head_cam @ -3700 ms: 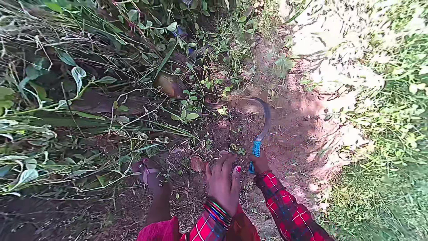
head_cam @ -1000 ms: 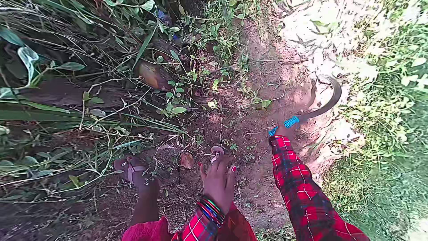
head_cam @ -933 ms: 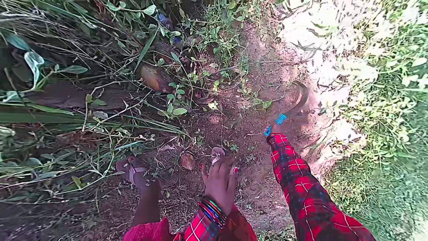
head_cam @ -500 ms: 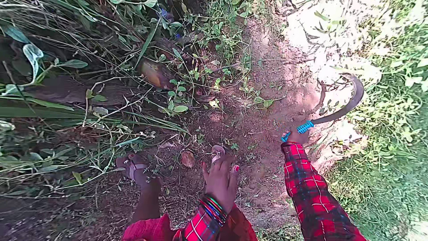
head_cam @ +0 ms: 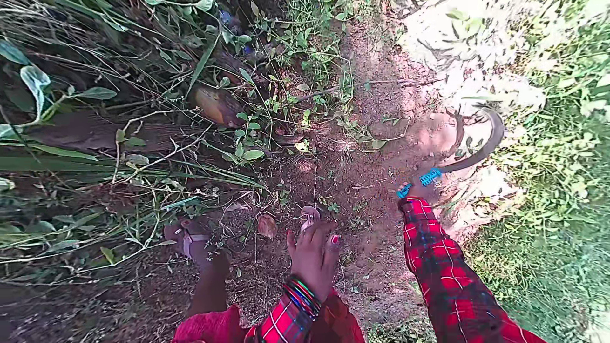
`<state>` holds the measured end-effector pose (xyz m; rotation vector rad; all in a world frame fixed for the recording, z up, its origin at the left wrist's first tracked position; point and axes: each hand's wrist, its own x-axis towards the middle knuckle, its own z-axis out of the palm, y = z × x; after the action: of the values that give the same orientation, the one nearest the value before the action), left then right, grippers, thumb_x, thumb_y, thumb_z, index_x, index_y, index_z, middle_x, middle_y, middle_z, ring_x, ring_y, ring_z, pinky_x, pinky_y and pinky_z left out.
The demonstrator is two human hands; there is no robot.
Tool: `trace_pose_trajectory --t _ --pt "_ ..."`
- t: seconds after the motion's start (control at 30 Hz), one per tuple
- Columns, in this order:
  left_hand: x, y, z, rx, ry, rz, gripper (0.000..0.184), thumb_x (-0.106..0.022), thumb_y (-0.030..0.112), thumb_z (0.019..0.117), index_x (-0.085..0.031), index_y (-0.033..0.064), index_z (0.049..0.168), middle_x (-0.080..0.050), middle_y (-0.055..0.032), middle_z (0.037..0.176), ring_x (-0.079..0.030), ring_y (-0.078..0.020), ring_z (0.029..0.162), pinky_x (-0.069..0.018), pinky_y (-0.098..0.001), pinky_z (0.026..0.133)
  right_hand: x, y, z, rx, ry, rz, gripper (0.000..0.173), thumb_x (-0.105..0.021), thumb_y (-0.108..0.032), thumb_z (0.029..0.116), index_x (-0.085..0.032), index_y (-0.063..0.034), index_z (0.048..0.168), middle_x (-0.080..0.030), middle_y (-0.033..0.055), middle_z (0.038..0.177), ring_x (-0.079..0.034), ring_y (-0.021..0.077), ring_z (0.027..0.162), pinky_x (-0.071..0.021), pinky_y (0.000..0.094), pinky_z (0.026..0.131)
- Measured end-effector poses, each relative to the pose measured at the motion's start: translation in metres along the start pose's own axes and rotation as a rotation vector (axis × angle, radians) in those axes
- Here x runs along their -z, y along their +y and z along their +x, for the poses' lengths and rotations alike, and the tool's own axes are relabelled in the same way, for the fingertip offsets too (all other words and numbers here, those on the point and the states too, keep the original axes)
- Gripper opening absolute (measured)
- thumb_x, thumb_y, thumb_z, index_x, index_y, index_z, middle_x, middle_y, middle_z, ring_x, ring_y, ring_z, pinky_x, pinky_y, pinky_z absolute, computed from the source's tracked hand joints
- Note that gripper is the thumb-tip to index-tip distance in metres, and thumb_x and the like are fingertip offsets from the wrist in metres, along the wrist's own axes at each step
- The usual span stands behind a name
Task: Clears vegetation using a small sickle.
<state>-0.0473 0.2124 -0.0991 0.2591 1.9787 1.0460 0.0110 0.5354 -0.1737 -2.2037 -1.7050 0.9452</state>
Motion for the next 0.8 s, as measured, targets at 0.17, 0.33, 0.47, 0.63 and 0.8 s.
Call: trace_pose_trajectory --t 0.17,0.33,0.47,0.63,0.8 --pt "-0.006 0.002 0.001 0.008 -0.029 0.004 0.045 -0.04 0.035 0.1056 -0.07 0.0136 0.131 -0.067 -0.0112 0.136 -0.058 -0.0361 0.134 -0.016 -0.0791 0.115 -0.027 0.036 -0.024 -0.123 -0.225 -0.259 0.045 -0.062 -0.01 0.101 -0.046 0.0071 0.139 -0.063 0.0202 0.097 -0.065 0.022 0.067 -0.0583 0.0377 0.064" --pt "-0.004 0.003 0.0 0.007 -0.028 -0.007 0.046 -0.04 0.036 0.1052 -0.07 0.0123 0.13 -0.067 -0.0107 0.135 -0.058 -0.0358 0.133 -0.0182 -0.0787 0.114 0.033 0.077 -0.064 -0.098 -0.416 -0.298 0.05 -0.062 -0.002 0.0919 -0.042 0.005 0.137 -0.059 0.0115 0.081 -0.059 0.0163 0.053 -0.054 0.0327 0.049" --pt "-0.003 0.0 0.0 0.005 -0.008 -0.005 0.047 -0.039 0.037 0.1054 -0.071 0.0125 0.13 -0.067 -0.0099 0.135 -0.058 -0.0339 0.134 -0.0169 -0.0786 0.115 0.024 0.033 -0.06 0.016 -0.243 -0.109 0.051 -0.06 0.001 0.095 -0.039 0.0068 0.141 -0.058 0.0106 0.079 -0.059 0.014 0.052 -0.0541 0.0298 0.049" --pt "-0.008 -0.006 -0.005 -0.017 -0.004 0.021 0.049 -0.038 0.04 0.1052 -0.072 0.0115 0.127 -0.069 -0.0091 0.133 -0.059 -0.0321 0.132 -0.0159 -0.0777 0.116 -0.01 -0.067 0.025 0.153 0.088 -0.017 0.065 -0.066 -0.014 0.0938 -0.036 -0.004 0.151 -0.061 0.0165 0.113 -0.067 0.0195 0.079 -0.0591 0.0364 0.07" --pt "-0.006 -0.002 -0.005 -0.006 -0.037 0.021 0.047 -0.04 0.038 0.1058 -0.07 0.0114 0.13 -0.067 -0.0108 0.135 -0.057 -0.0342 0.134 -0.0156 -0.0778 0.115 -0.031 -0.101 0.043 0.092 -0.017 -0.228 0.07 -0.071 -0.018 0.0931 -0.038 0.0015 0.152 -0.056 0.0268 0.137 -0.061 0.035 0.121 -0.0493 0.0514 0.102"
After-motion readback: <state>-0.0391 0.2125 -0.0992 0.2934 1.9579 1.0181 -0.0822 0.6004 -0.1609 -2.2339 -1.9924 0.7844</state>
